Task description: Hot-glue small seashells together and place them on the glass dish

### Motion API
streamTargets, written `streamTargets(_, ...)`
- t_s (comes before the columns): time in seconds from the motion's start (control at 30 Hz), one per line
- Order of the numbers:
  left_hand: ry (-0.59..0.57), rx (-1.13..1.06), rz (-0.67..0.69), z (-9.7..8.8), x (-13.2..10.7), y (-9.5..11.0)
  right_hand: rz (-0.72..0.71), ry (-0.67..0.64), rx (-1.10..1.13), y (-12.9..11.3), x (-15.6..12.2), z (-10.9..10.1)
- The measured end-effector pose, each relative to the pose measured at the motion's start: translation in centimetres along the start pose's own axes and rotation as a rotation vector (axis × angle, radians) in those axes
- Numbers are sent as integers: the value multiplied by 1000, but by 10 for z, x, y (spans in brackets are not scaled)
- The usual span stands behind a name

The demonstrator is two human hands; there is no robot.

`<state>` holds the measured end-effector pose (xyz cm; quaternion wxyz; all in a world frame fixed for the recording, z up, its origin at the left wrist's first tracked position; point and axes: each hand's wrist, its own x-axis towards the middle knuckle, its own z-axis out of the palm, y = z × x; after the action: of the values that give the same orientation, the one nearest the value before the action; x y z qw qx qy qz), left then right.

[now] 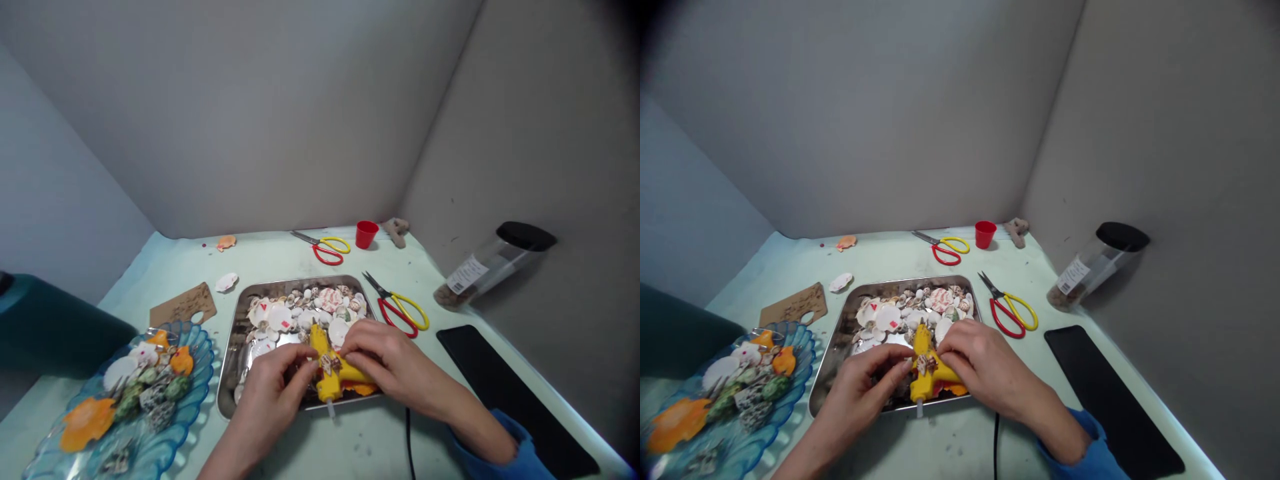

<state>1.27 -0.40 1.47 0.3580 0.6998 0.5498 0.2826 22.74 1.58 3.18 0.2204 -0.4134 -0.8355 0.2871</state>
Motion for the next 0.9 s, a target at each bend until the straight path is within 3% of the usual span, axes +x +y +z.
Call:
streamTargets(0.27,-59,75,91,0,3,4,6,-4,3,-3,1,2)
streamTargets(0.5,-34,68,80,1,2,1,-28,64,-3,-6,3,8)
streamTargets(0.77,-41,71,102,0,2,4,-10,55,-2,-8,2,8)
streamTargets(0.9,10,-38,124,-2,0,2,9,104,70,-9,3,9)
